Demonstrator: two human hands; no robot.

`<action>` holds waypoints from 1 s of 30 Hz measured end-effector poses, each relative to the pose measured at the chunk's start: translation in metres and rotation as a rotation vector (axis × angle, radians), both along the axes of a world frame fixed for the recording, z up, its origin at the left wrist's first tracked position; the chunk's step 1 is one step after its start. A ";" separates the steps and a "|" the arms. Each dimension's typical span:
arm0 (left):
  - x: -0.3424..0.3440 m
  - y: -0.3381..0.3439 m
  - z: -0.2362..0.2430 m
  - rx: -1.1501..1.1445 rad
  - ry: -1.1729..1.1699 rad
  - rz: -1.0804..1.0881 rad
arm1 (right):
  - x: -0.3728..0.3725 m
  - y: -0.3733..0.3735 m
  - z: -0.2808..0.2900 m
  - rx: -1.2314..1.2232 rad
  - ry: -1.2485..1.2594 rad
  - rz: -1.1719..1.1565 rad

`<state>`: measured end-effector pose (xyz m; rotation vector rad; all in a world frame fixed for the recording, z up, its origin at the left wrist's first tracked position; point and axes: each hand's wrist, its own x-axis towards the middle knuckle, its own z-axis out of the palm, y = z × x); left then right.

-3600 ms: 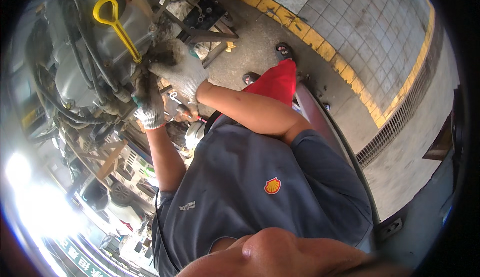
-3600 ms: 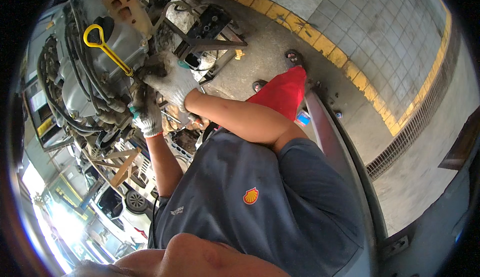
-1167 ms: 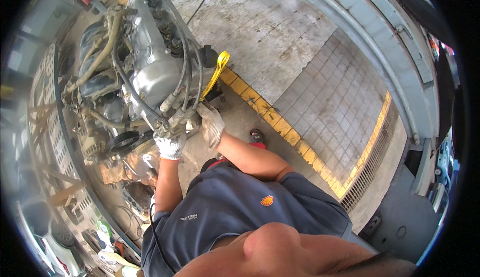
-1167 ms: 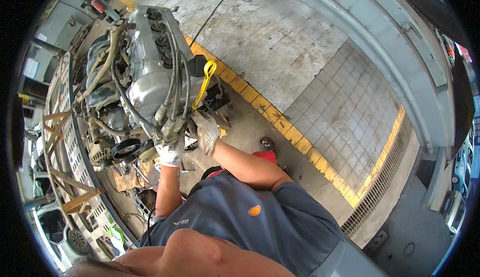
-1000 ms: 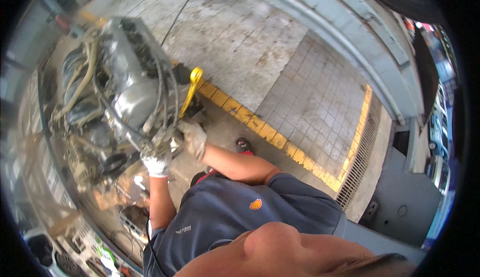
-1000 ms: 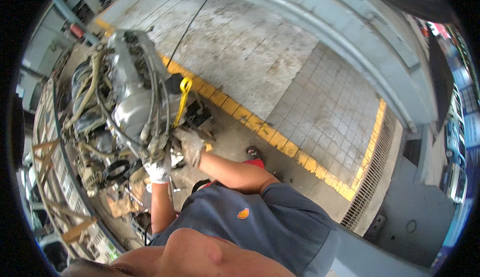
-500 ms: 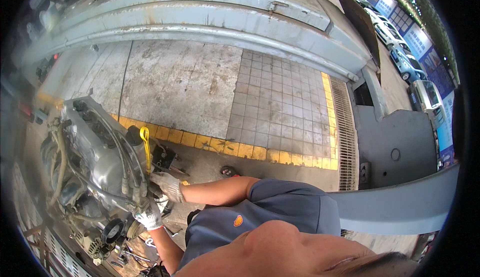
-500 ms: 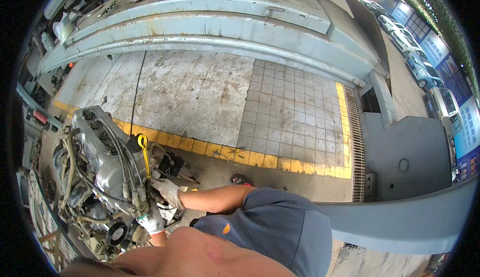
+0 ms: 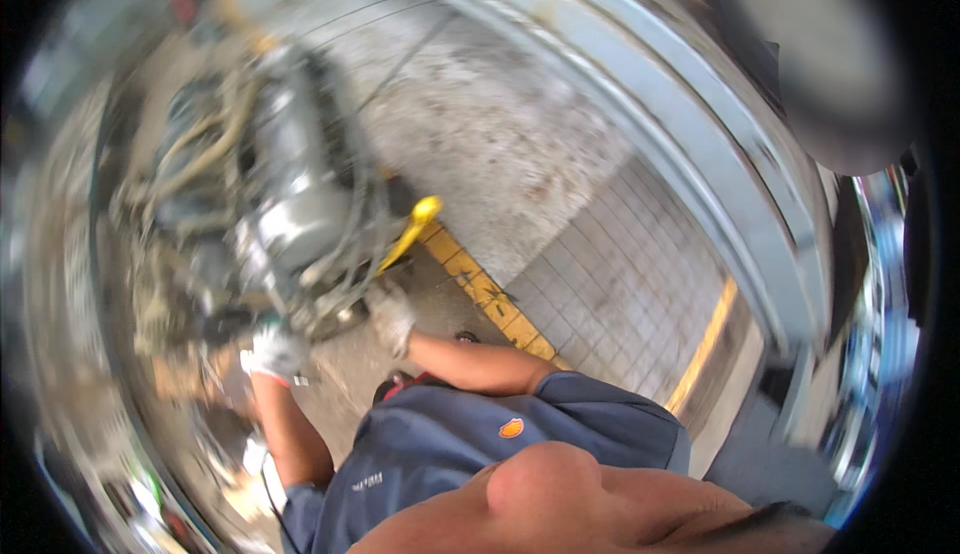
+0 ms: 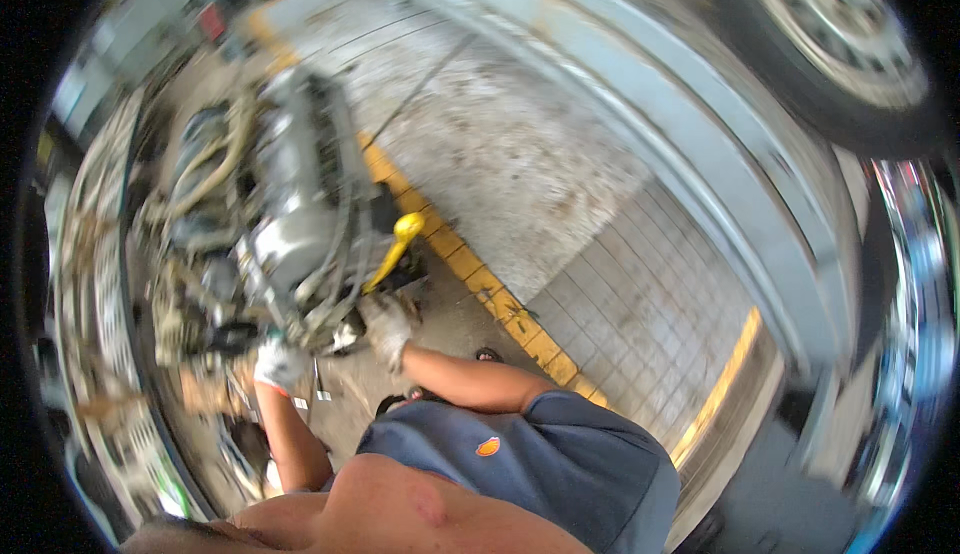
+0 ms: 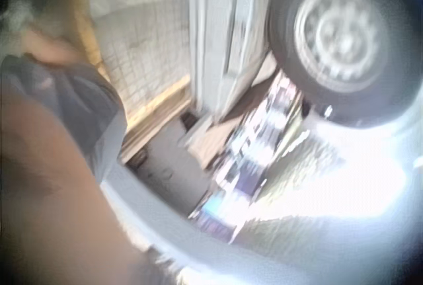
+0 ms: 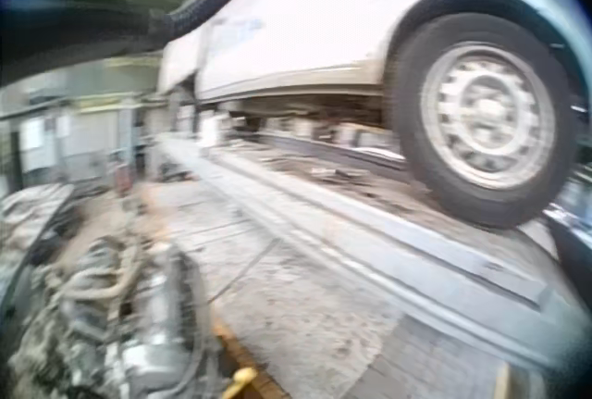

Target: The person works on a car engine mounted on a stand, using a wrench to loosen bolts and a pair of pliers to remove hoses and connectors. The person repeatedly adjusts components and removes parts from the engine.

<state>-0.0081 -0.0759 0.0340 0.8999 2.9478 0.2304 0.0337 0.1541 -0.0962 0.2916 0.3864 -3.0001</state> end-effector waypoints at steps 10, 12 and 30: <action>0.263 -0.123 0.226 1.075 0.003 0.922 | 0.024 0.162 -0.094 1.305 -0.172 0.838; 0.341 -0.177 0.243 0.884 0.432 1.334 | 0.018 0.162 -0.077 1.269 -0.275 1.066; 0.538 -0.262 -0.128 1.919 -0.193 1.994 | 0.028 -0.281 -0.073 1.334 0.150 1.447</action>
